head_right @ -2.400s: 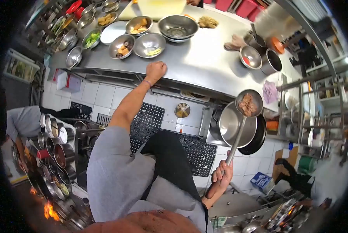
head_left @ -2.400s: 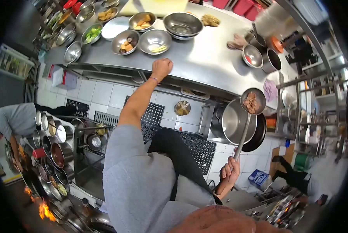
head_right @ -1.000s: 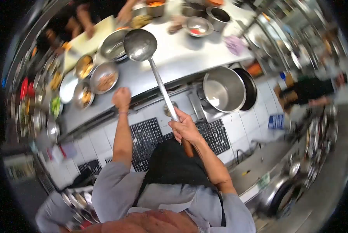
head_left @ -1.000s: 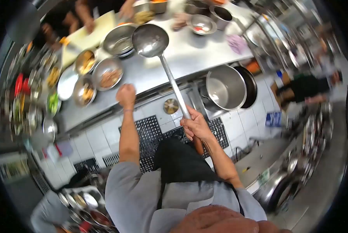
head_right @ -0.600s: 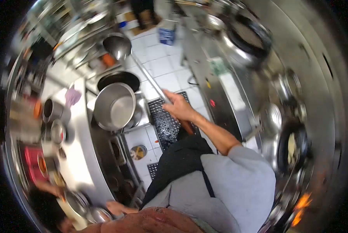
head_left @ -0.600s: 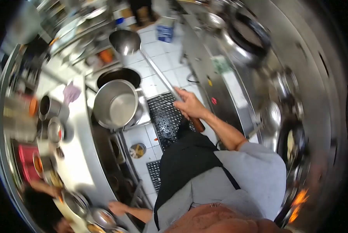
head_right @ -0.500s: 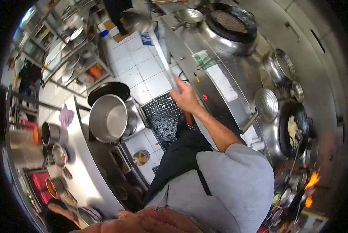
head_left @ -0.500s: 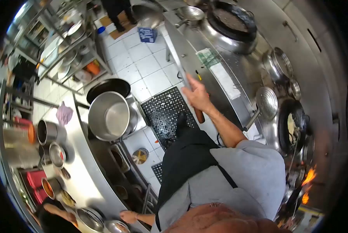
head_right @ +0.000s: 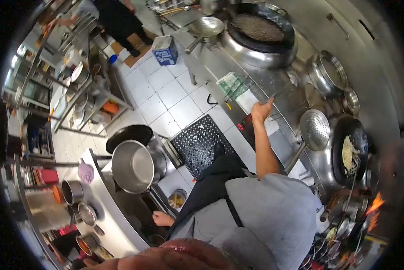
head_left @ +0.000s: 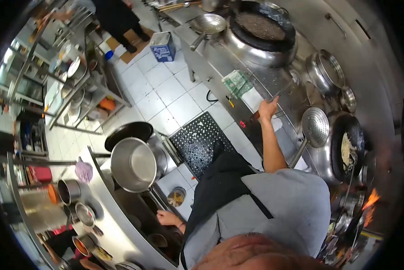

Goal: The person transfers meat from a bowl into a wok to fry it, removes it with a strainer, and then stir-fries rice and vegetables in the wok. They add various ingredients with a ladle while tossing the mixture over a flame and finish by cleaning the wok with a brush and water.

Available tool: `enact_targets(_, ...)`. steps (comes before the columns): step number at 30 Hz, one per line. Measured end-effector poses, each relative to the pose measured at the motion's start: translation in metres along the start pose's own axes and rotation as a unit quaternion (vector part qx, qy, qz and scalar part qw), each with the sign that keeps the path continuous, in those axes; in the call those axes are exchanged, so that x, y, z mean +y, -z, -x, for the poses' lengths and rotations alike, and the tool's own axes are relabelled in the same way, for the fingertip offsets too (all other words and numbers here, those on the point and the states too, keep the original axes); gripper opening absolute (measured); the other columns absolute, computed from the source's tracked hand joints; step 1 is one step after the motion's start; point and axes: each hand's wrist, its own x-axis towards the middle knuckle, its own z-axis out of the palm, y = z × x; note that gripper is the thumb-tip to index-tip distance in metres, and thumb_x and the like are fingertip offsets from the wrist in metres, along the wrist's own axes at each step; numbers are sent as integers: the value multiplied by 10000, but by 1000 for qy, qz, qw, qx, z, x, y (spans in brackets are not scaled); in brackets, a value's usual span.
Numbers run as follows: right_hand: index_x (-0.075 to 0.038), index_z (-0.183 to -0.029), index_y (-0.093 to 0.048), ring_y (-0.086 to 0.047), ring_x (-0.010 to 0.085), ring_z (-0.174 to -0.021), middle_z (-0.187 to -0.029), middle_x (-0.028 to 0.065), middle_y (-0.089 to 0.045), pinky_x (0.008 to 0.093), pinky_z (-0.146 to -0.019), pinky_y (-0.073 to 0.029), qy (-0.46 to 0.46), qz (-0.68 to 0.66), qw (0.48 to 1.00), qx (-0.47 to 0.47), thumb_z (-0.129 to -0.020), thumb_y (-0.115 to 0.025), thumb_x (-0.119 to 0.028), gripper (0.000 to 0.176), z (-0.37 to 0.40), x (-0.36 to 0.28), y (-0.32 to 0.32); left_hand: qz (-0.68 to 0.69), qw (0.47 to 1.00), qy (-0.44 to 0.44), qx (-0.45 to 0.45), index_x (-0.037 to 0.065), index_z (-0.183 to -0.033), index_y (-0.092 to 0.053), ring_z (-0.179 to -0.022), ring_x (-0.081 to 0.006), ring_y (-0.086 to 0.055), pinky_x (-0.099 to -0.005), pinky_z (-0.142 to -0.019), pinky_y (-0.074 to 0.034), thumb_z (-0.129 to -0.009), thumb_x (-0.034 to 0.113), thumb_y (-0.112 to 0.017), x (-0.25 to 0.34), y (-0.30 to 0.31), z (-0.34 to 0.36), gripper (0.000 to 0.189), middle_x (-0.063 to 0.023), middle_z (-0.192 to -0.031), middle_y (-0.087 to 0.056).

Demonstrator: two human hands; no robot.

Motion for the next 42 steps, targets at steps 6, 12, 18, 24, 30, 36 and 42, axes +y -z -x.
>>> enact_targets(6,30,-1445,-320,-499,458,-1172,-1270,316,-462,481,-961,-453,83,183,979,-29,-864,-636,-263,723,14,24,-22,37,993,-78,-76,-70,-704,-614,-595,-480,-539,-533,-549,-408,-889,240,-560,53,-42,22,365,-289,-665,-581)
enact_targets(12,42,-1363,-435,-482,466,-1165,-1277,311,-413,456,-962,-449,191,78,978,-32,-874,-668,-171,582,80,-8,5,58,940,-218,-254,-67,-697,-602,-605,-471,-538,-532,-573,-399,-880,235,-572,98,-98,-17,354,-296,-664,-575)
enact_targets(18,42,-1292,-518,-464,466,-1196,-1332,308,-384,437,-999,-431,169,115,979,3,-884,-668,-161,480,167,24,71,218,794,-416,-386,-60,-662,-532,-529,-420,-466,-511,-557,-384,-932,182,-553,205,-170,-62,364,-246,-586,-527)
enact_targets(24,73,-1243,-559,-488,487,-1169,-1317,330,-400,446,-986,-455,13,127,990,55,-877,-660,-142,437,233,52,141,263,715,-535,-367,-58,-615,-472,-464,-351,-396,-486,-503,-330,-931,176,-576,348,-231,-89,407,-239,-549,-487)
enact_targets(30,65,-1215,-580,-482,496,-1180,-1298,339,-421,446,-997,-451,-96,137,982,88,-888,-645,-160,402,293,81,185,362,692,-475,-405,-67,-627,-470,-486,-242,-333,-445,-499,-323,-943,193,-564,417,-212,-18,420,-191,-514,-450)
enact_targets(36,63,-1207,-579,-489,487,-1165,-1243,345,-475,453,-1002,-445,-85,167,979,76,-864,-657,-156,415,322,102,220,345,607,-411,-586,-23,-604,-468,-505,-118,-301,-355,-464,-276,-926,135,-549,353,-168,106,368,-46,-491,-420)
enact_targets(42,51,-1200,-585,-499,475,-1154,-1243,326,-465,451,-985,-453,-102,102,988,57,-862,-655,-143,396,342,151,287,143,332,-670,-649,-25,-741,-664,-633,-331,-657,-431,-602,-488,-887,256,-599,220,-105,219,323,-199,-703,-669)
